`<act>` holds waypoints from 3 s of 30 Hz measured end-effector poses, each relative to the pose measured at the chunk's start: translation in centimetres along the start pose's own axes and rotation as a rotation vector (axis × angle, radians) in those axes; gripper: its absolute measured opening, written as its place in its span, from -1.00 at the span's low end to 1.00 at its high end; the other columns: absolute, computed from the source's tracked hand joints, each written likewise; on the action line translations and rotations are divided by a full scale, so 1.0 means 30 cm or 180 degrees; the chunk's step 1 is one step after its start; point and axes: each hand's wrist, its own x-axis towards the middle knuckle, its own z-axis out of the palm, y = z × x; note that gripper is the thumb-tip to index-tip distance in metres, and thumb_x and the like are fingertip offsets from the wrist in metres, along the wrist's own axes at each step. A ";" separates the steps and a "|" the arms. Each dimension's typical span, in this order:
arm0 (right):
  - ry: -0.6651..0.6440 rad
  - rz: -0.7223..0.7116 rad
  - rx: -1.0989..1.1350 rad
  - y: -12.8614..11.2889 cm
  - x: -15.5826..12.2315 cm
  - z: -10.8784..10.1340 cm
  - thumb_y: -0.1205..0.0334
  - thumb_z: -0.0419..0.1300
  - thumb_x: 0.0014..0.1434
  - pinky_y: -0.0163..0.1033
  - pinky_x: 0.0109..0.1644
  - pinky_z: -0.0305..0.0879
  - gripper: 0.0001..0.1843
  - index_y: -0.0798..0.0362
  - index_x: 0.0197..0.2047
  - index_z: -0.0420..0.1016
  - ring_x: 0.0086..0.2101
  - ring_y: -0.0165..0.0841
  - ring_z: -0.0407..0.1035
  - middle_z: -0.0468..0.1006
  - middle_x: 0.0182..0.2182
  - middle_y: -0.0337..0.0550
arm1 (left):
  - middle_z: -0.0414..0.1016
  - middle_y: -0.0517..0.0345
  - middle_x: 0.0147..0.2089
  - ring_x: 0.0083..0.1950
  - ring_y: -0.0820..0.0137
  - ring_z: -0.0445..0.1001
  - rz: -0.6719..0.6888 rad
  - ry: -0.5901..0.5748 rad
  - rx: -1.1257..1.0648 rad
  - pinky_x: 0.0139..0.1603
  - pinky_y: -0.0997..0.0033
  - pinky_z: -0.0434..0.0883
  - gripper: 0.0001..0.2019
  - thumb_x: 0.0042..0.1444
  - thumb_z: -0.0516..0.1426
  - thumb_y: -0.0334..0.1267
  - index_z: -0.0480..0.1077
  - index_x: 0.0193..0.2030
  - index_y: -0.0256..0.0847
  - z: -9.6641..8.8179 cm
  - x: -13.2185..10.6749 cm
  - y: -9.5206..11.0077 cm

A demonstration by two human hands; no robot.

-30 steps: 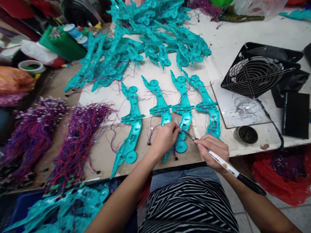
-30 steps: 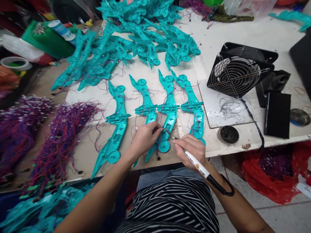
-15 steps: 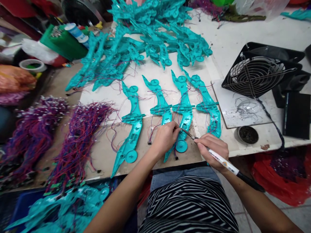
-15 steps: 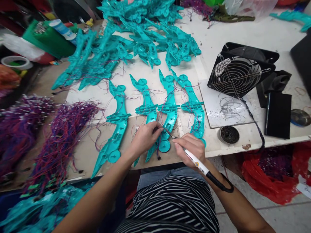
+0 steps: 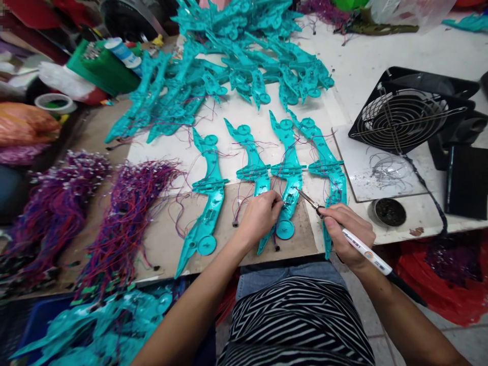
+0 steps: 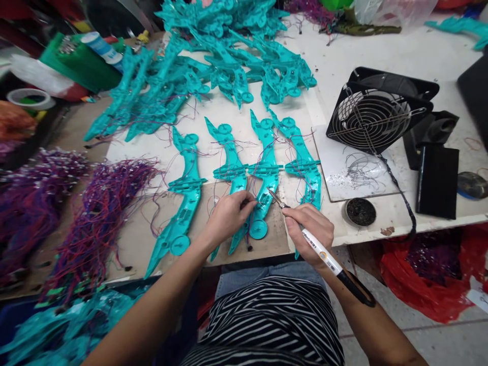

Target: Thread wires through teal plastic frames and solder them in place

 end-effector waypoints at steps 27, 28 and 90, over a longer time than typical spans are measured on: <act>0.0294 0.0155 0.0106 0.012 -0.002 -0.015 0.33 0.14 0.26 -0.20 -0.29 0.43 -0.76 0.03 -0.06 0.58 -0.37 -0.34 0.50 0.61 -0.37 -0.14 | 0.58 0.15 -0.34 -0.25 0.37 0.50 0.0195 0.1689 -0.1500 -0.15 0.36 0.39 -0.90 0.13 0.14 -0.27 0.47 -0.35 -0.20 0.061 -0.077 -0.009; 0.0292 0.0176 0.0107 0.013 -0.001 -0.015 0.32 0.14 0.27 -0.20 -0.29 0.44 -0.76 0.03 -0.06 0.58 -0.38 -0.34 0.50 0.61 -0.37 -0.14 | 0.58 0.16 -0.36 -0.29 0.39 0.50 0.0119 0.1515 -0.1625 -0.20 0.39 0.40 -0.89 0.13 0.15 -0.25 0.47 -0.34 -0.21 0.055 -0.078 -0.002; 0.0749 0.0603 0.0064 0.067 -0.061 -0.098 0.04 0.13 0.30 -0.14 -0.31 0.50 -0.67 0.02 -0.02 0.56 -0.40 -0.28 0.53 0.56 -0.49 -0.17 | 0.43 0.21 -0.52 -0.48 0.42 0.36 -0.0181 0.0218 -0.0729 -0.39 0.44 0.21 -0.90 0.05 0.11 -0.37 0.42 -0.45 -0.22 0.053 0.082 0.033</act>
